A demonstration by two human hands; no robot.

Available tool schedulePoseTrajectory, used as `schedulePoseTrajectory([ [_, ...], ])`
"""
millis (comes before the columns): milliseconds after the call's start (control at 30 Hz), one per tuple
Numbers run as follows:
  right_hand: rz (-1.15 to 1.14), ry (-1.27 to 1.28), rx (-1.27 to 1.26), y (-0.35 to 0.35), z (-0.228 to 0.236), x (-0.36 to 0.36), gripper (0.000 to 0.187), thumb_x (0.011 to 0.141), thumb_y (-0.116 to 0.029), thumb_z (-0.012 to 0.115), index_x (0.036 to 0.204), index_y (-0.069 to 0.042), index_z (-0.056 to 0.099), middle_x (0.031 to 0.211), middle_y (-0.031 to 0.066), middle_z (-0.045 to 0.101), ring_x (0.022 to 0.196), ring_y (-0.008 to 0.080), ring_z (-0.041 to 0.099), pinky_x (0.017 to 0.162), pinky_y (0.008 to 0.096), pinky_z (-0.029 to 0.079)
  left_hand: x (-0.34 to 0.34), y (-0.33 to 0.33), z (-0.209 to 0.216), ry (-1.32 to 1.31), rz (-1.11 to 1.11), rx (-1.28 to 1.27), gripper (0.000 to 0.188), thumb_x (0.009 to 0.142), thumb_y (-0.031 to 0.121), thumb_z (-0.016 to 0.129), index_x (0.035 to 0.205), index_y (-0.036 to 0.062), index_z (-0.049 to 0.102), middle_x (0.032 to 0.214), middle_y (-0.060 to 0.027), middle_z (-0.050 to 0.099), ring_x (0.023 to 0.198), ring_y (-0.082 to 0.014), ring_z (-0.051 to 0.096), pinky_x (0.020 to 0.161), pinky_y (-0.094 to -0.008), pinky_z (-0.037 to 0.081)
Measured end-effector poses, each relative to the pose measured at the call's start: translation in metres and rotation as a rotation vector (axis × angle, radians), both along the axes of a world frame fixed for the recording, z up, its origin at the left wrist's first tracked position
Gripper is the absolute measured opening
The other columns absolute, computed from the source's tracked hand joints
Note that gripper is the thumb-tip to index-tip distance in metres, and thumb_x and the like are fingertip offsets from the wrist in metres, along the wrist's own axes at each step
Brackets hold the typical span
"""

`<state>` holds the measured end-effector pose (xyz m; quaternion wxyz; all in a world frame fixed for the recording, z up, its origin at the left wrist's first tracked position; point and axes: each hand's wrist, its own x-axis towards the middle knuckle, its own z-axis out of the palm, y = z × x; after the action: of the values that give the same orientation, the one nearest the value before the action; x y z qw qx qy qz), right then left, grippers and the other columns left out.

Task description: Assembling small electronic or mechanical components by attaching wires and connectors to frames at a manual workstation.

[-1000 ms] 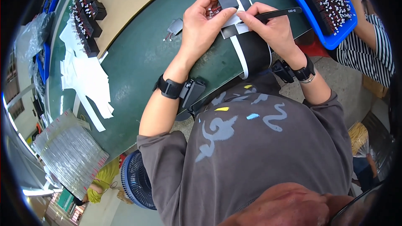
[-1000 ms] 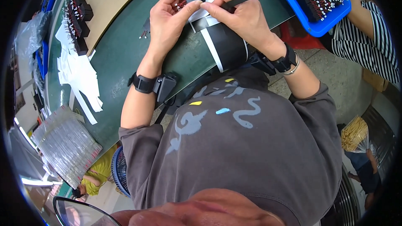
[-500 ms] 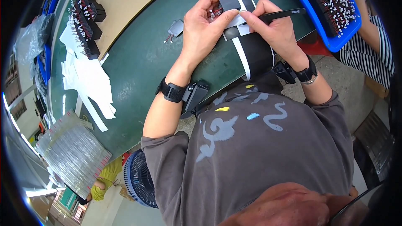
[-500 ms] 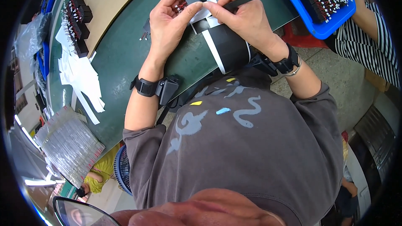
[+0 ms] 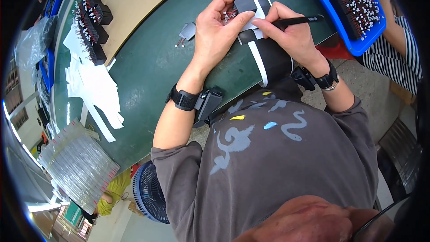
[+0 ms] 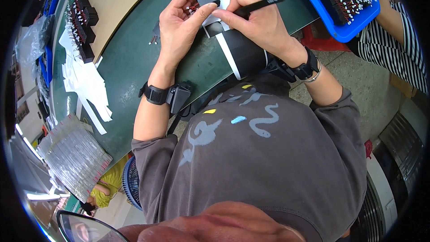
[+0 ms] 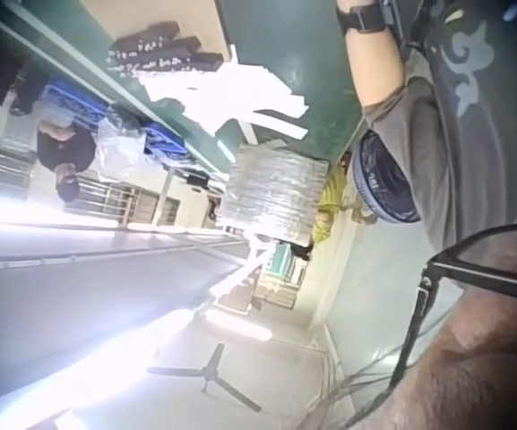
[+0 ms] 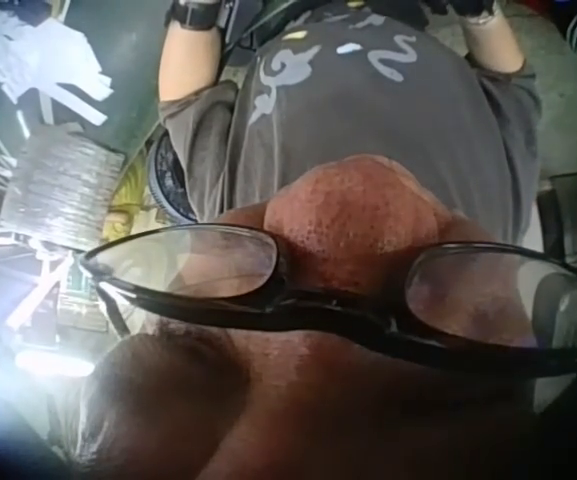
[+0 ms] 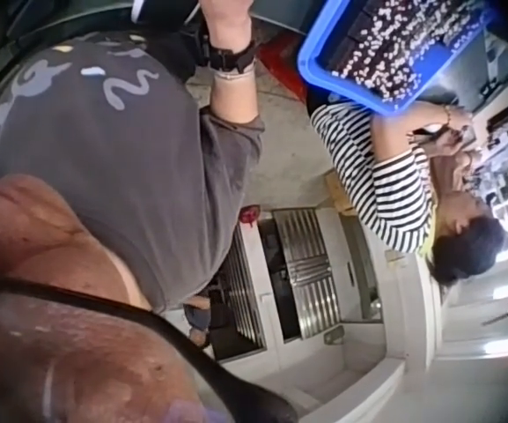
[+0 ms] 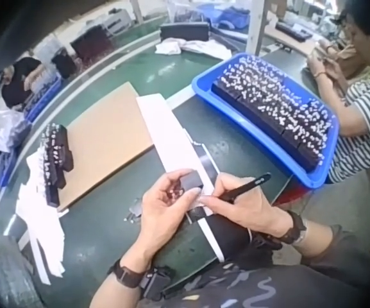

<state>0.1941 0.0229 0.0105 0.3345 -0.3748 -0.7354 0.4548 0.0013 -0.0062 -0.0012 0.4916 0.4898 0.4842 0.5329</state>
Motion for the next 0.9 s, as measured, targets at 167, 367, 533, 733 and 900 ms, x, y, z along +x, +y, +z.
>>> schedulePoseTrajectory([
  [167, 0.239, 0.148, 0.525, -0.005, 0.006, 0.009, 0.018, 0.093, -0.01, 0.072, 0.083, -0.004, 0.059, 0.069, -0.0001, 0.059, 0.065, 0.0101, 0.059, 0.061, 0.0249, 0.043, -0.004, -0.002, 0.005, 0.082, -0.046, -0.047, 0.039, 0.09, 0.005, 0.075, 0.127, -0.0015, 0.063, 0.106, -0.0031, 0.068, 0.091, -0.0064, 0.059, 0.08, -0.0204, 0.049],
  [367, -0.093, 0.591, -0.181, 0.014, 0.011, 0.001, 0.022, 0.101, -0.017, 0.063, 0.083, -0.007, 0.056, 0.071, -0.0005, 0.059, 0.08, 0.0168, 0.069, 0.077, 0.0282, 0.053, 0.002, -0.005, 0.009, 0.068, -0.023, -0.015, 0.037, 0.087, 0.004, 0.076, 0.122, 0.0013, 0.065, 0.097, 0.001, 0.067, 0.083, -0.0038, 0.058, 0.075, -0.0186, 0.049],
  [533, -0.107, 0.598, -0.554, 0.034, -0.002, 0.002, 0.029, 0.105, -0.023, 0.057, 0.079, -0.01, 0.052, 0.072, -0.0012, 0.059, 0.102, 0.0197, 0.072, 0.088, 0.0294, 0.056, 0.002, -0.006, 0.01, 0.066, -0.049, -0.045, 0.038, 0.087, 0.002, 0.075, 0.123, 0.0009, 0.064, 0.102, -0.0005, 0.068, 0.088, -0.0048, 0.061, 0.078, -0.0195, 0.051],
  [733, -0.109, 0.531, -0.531, 0.036, -0.004, 0.0, 0.028, 0.105, -0.024, 0.057, 0.08, -0.011, 0.053, 0.071, -0.0011, 0.058, 0.106, 0.0203, 0.071, 0.087, 0.0274, 0.057, 0.003, -0.004, 0.011, -0.001, -0.065, -0.054, 0.039, 0.087, 0.0, 0.074, 0.125, 0.0001, 0.063, 0.106, -0.0022, 0.068, 0.093, -0.0059, 0.063, 0.082, -0.0207, 0.053],
  [900, -0.111, 0.526, -0.49, 0.035, -0.006, 0.0, 0.028, 0.105, -0.024, 0.057, 0.08, -0.011, 0.053, 0.071, -0.0011, 0.058, 0.104, 0.0196, 0.072, 0.086, 0.027, 0.057, 0.002, -0.004, 0.012, -0.012, -0.068, -0.06, 0.039, 0.088, -0.001, 0.073, 0.125, -0.0006, 0.062, 0.108, -0.0026, 0.068, 0.093, -0.0057, 0.063, 0.081, -0.0209, 0.053],
])
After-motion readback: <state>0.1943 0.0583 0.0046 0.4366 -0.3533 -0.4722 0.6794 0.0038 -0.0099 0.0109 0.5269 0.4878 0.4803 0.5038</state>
